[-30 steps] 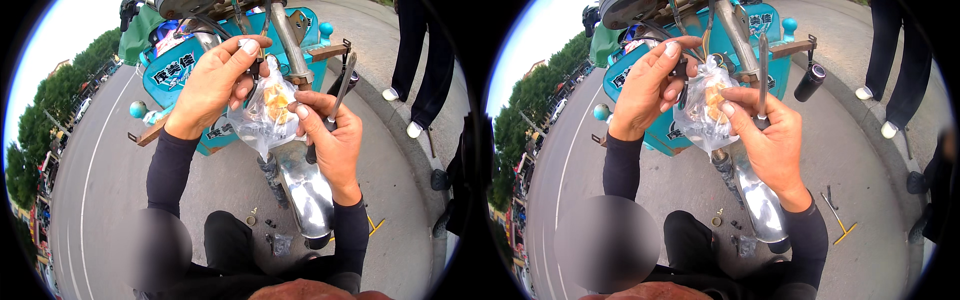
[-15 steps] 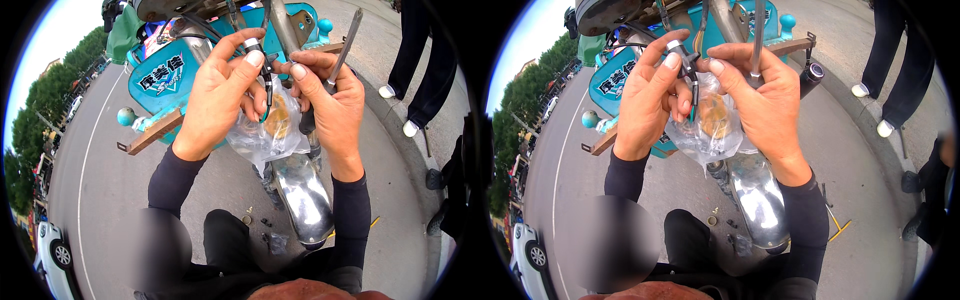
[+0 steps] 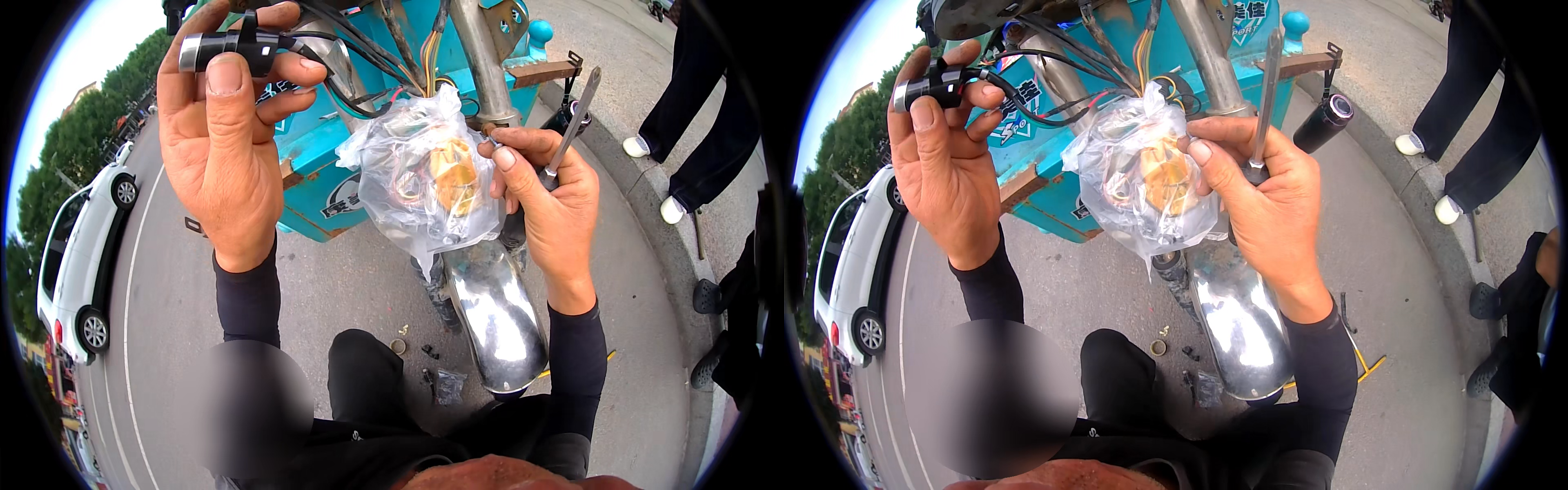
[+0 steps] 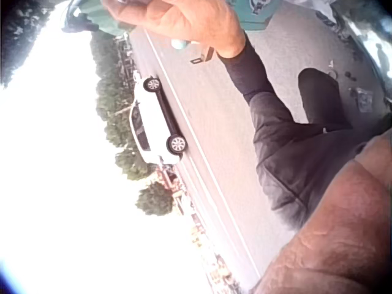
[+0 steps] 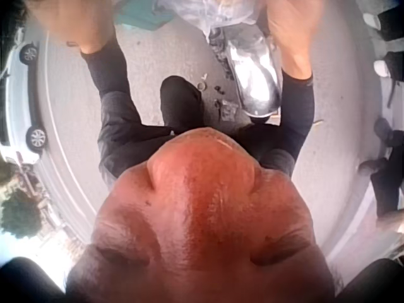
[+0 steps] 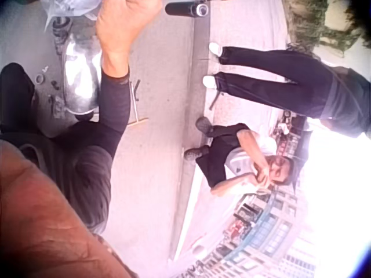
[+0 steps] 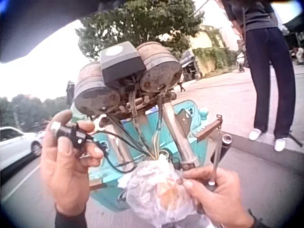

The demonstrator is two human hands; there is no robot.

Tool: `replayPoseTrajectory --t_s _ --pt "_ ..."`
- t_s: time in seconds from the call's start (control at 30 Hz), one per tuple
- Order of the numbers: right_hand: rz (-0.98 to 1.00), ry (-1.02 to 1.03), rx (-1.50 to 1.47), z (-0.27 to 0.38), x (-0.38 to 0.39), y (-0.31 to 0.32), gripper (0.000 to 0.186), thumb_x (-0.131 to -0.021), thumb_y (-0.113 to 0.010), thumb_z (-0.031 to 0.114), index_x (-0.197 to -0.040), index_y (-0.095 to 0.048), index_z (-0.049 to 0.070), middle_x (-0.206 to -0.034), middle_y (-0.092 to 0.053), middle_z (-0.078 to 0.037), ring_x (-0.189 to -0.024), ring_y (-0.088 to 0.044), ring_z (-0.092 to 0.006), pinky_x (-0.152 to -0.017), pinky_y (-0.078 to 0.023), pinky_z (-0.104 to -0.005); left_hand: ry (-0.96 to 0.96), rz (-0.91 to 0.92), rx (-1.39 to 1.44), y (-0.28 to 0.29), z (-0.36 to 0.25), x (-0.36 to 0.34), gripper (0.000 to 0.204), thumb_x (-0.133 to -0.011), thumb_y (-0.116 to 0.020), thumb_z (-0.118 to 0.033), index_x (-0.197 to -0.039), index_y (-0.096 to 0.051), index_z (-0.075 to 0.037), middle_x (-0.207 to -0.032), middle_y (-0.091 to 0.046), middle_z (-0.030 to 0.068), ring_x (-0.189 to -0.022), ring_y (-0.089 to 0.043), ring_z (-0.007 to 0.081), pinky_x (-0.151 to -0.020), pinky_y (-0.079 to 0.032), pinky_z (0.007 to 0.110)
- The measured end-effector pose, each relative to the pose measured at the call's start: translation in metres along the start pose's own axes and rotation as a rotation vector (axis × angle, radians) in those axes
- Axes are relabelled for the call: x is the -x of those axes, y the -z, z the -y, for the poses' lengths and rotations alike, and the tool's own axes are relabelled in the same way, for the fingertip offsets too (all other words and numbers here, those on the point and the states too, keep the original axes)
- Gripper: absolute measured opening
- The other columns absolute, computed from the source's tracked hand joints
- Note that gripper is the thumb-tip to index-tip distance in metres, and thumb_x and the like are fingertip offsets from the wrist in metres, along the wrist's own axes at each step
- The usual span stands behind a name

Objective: The person repairs electrical wiring on a teal three-wheeled vehicle by stripping wire insulation, twisting conductors, and wrapping connections with electrical tape. The person uses pliers and a screwdriver to manipulate the wires and secure components near the handlebar area.

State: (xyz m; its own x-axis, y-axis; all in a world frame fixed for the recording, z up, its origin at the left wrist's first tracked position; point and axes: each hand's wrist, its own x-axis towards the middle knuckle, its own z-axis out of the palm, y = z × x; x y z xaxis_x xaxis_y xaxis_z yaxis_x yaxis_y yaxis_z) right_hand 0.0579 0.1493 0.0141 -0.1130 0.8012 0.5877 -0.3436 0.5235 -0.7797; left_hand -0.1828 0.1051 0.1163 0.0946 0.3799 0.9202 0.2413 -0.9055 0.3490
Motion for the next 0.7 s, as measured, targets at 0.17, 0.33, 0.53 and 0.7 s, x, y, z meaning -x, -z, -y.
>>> replayPoseTrajectory --t_s 0.17,0.33,0.53,0.7 --pt "-0.017 0.033 -0.047 0.014 -0.007 -0.006 0.020 -0.094 -0.071 0.009 -0.108 -0.069 -0.005 -0.096 -0.074 -0.012 -0.071 -0.063 -0.0089 -0.066 -0.050 -0.0235 0.082 -0.094 -0.166 -0.031 -0.003 -0.043 0.033 -0.100 -0.061 -0.012 -0.128 -0.055 0.004 -0.112 -0.068 0.0145 -0.087 -0.067 0.0164 -0.077 -0.057 0.028" --pt "-0.007 0.087 -0.126 0.022 -0.035 -0.020 0.019 -0.095 -0.068 0.010 -0.108 -0.068 -0.005 -0.096 -0.073 -0.012 -0.069 -0.064 -0.0104 -0.067 -0.051 -0.0244 0.031 0.298 -0.916 -0.014 0.005 -0.057 0.043 -0.102 -0.062 -0.029 -0.128 -0.060 0.005 -0.113 -0.070 0.0205 -0.095 -0.073 0.0217 -0.083 -0.059 0.032" --pt "0.054 0.009 -0.028 0.031 -0.057 -0.021 0.021 -0.095 -0.069 0.013 -0.109 -0.068 -0.002 -0.098 -0.072 -0.010 -0.068 -0.064 -0.0077 -0.055 -0.045 -0.0198 0.400 0.424 -0.694 -0.006 0.030 -0.085 0.044 -0.102 -0.061 -0.030 -0.130 -0.061 0.005 -0.103 -0.071 0.0110 -0.087 -0.070 0.0142 -0.080 -0.056 0.027" --pt "0.046 0.149 0.088 0.031 -0.082 -0.021 0.023 -0.094 -0.070 0.014 -0.110 -0.068 -0.002 -0.101 -0.074 -0.010 -0.068 -0.065 -0.0063 -0.049 -0.042 -0.0176 0.552 0.470 -0.483 -0.009 0.034 -0.088 0.049 -0.103 -0.058 -0.033 -0.135 -0.057 0.004 -0.105 -0.068 0.0063 -0.086 -0.065 0.0115 -0.079 -0.055 0.026"
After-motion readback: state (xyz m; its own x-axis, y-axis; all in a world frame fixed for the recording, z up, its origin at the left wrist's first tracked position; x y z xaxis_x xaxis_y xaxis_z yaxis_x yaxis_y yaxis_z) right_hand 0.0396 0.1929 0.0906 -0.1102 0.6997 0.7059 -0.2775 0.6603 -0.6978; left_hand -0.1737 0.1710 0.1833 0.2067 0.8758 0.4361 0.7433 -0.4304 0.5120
